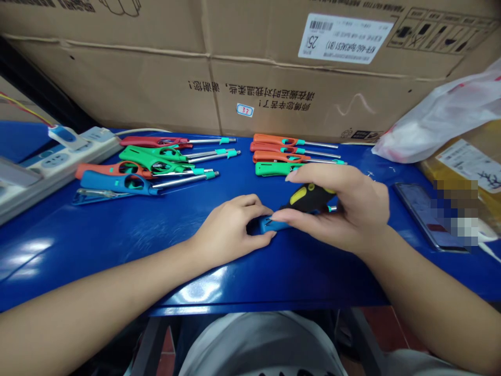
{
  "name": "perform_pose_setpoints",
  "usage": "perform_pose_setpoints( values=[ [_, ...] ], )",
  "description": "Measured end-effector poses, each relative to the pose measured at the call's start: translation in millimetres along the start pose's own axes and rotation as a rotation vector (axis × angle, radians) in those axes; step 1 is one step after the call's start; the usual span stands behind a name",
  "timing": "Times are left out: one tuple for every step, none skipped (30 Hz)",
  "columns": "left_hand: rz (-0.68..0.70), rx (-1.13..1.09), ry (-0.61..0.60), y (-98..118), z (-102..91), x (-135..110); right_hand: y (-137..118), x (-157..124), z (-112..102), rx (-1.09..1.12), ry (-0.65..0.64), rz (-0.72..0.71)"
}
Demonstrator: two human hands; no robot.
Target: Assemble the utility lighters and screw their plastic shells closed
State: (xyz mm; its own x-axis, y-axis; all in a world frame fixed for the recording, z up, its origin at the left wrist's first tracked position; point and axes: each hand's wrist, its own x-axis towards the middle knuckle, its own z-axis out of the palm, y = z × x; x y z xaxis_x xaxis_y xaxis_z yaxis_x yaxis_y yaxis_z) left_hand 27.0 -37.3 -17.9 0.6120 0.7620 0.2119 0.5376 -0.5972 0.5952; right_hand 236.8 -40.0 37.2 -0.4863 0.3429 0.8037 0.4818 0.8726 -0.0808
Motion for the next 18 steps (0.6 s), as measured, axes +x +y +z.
perform_pose_setpoints(
  values=[
    [-0.003, -0.001, -0.003, 0.2, -0.4, 0.1, -0.1, -0.5, -0.6, 0.027, -0.006, 0.017],
    [-0.006, 0.000, -0.005, 0.4, -0.7, 0.1, -0.3, -1.3, -1.2, 0.070, -0.019, 0.033],
    [-0.007, 0.000, -0.005, 0.4, -0.9, 0.0, -0.5, -2.1, -1.8, 0.116, -0.035, 0.057],
    [-0.005, -0.002, -0.005, 0.3, -1.0, -0.1, -0.7, -2.7, -2.1, 0.154, -0.050, 0.083],
    [-0.002, -0.003, -0.003, 0.1, -0.9, -0.3, -1.0, -2.9, -2.2, 0.174, -0.065, 0.106],
    [0.003, -0.001, 0.000, -0.2, -0.7, -0.5, -1.2, -2.7, -1.8, 0.175, -0.073, 0.115],
    [0.006, 0.004, 0.007, -0.4, -0.4, -0.7, -1.3, -2.0, -1.2, 0.166, -0.068, 0.111],
    [0.007, 0.011, 0.012, -0.6, 0.0, -0.9, -1.3, -1.1, -0.4, 0.144, -0.051, 0.097],
    [0.004, 0.018, 0.013, -0.8, 0.2, -1.0, -1.1, -0.2, 0.5, 0.114, -0.023, 0.065],
    [-0.001, 0.023, 0.010, -0.8, 0.3, -1.0, -0.7, 0.5, 1.4, 0.080, 0.005, 0.030],
    [-0.006, 0.025, 0.006, -0.8, 0.3, -0.9, -0.2, 0.7, 2.0, 0.047, 0.031, 0.001],
    [-0.009, 0.024, 0.003, -0.7, 0.1, -0.8, 0.3, 0.3, 2.5, 0.017, 0.048, -0.013],
    [-0.010, 0.022, 0.002, -0.5, -0.2, -0.6, 0.8, -0.7, 2.7, 0.006, 0.046, -0.011],
    [-0.008, 0.018, 0.001, -0.3, -0.6, -0.4, 1.2, -2.2, 2.7, 0.024, 0.033, 0.007],
    [-0.006, 0.012, 0.001, -0.2, -0.9, -0.3, 1.3, -4.0, 2.5, 0.067, 0.015, 0.038],
    [-0.006, 0.005, 0.000, -0.1, -1.1, -0.2, 1.2, -5.6, 2.3, 0.124, -0.011, 0.071],
    [-0.006, -0.003, -0.001, 0.0, -1.3, -0.1, 0.8, -6.9, 2.0, 0.184, -0.040, 0.095],
    [-0.007, -0.007, -0.002, 0.0, -1.3, -0.1, 0.1, -7.5, 1.6, 0.229, -0.062, 0.107]
  ],
)
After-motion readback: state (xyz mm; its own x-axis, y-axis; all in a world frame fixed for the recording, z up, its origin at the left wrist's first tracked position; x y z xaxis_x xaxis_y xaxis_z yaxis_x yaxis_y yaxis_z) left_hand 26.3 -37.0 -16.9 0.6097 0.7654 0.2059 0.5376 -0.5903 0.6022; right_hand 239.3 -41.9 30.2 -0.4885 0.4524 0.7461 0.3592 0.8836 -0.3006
